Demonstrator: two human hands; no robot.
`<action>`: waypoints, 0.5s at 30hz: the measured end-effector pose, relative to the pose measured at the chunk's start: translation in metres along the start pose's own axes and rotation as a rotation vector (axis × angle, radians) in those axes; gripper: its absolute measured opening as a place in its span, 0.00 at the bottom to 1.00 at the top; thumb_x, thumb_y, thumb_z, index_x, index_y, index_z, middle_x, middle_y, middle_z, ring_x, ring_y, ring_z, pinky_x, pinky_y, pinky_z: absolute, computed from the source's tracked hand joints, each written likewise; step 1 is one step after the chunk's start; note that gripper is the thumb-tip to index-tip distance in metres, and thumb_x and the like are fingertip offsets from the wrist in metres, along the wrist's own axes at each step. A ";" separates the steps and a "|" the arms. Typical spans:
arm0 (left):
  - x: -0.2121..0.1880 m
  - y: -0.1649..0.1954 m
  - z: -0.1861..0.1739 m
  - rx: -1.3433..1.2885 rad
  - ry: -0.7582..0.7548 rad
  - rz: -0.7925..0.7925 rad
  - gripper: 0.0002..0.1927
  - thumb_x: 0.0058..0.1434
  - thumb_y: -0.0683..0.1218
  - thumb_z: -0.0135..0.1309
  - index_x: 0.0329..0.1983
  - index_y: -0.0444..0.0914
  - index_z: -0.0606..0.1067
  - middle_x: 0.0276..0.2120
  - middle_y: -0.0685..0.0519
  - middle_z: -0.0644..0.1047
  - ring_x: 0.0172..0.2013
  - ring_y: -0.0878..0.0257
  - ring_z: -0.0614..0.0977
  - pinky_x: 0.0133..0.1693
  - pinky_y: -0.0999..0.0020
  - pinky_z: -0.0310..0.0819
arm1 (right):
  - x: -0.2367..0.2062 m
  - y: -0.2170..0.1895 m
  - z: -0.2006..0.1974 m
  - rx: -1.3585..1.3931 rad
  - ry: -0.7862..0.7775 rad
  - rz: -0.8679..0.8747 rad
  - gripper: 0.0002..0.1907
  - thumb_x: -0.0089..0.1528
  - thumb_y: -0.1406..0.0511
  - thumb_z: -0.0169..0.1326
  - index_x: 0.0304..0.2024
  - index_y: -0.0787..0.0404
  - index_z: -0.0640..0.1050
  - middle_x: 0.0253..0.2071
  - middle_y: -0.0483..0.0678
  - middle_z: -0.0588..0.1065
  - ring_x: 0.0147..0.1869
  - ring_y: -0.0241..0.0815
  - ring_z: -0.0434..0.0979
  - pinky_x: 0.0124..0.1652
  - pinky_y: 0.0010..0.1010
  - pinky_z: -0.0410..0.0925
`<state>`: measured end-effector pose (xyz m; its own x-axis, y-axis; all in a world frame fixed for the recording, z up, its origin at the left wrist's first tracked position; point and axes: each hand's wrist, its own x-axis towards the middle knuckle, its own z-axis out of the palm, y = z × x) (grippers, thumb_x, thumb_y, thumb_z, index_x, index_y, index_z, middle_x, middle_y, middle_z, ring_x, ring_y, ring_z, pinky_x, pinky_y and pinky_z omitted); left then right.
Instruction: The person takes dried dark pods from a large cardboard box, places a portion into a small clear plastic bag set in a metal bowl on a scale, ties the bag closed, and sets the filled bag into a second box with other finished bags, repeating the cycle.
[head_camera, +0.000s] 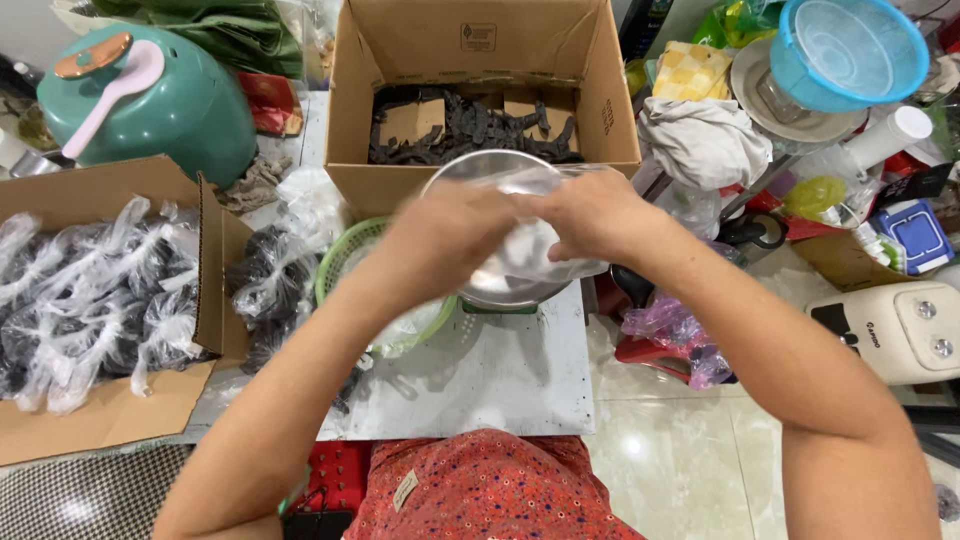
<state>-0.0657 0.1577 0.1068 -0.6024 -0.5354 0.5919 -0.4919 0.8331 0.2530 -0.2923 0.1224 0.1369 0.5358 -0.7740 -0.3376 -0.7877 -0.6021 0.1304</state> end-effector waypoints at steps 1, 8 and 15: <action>-0.001 0.008 0.011 -0.007 -0.170 -0.011 0.08 0.61 0.44 0.55 0.41 0.40 0.80 0.34 0.48 0.82 0.37 0.47 0.83 0.44 0.51 0.74 | 0.001 0.002 -0.002 -0.024 -0.001 -0.045 0.44 0.51 0.55 0.67 0.69 0.35 0.66 0.40 0.52 0.80 0.46 0.56 0.81 0.42 0.47 0.73; 0.007 -0.040 0.037 0.416 -0.712 -0.250 0.14 0.65 0.56 0.54 0.41 0.43 0.80 0.27 0.50 0.81 0.35 0.53 0.84 0.64 0.46 0.55 | 0.003 0.012 0.002 -0.104 -0.125 -0.097 0.28 0.53 0.64 0.63 0.56 0.37 0.80 0.45 0.47 0.81 0.50 0.50 0.81 0.46 0.43 0.74; 0.017 -0.030 0.044 0.574 -0.886 -0.175 0.23 0.48 0.63 0.65 0.42 0.48 0.82 0.36 0.53 0.81 0.45 0.54 0.81 0.60 0.39 0.51 | 0.015 0.021 0.004 -0.048 -0.149 -0.175 0.20 0.53 0.62 0.63 0.49 0.43 0.84 0.43 0.47 0.82 0.49 0.48 0.82 0.48 0.41 0.73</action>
<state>-0.0889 0.1177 0.0762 -0.6226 -0.7438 -0.2432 -0.6990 0.6683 -0.2545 -0.3020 0.0992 0.1311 0.6091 -0.6216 -0.4925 -0.6695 -0.7360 0.1009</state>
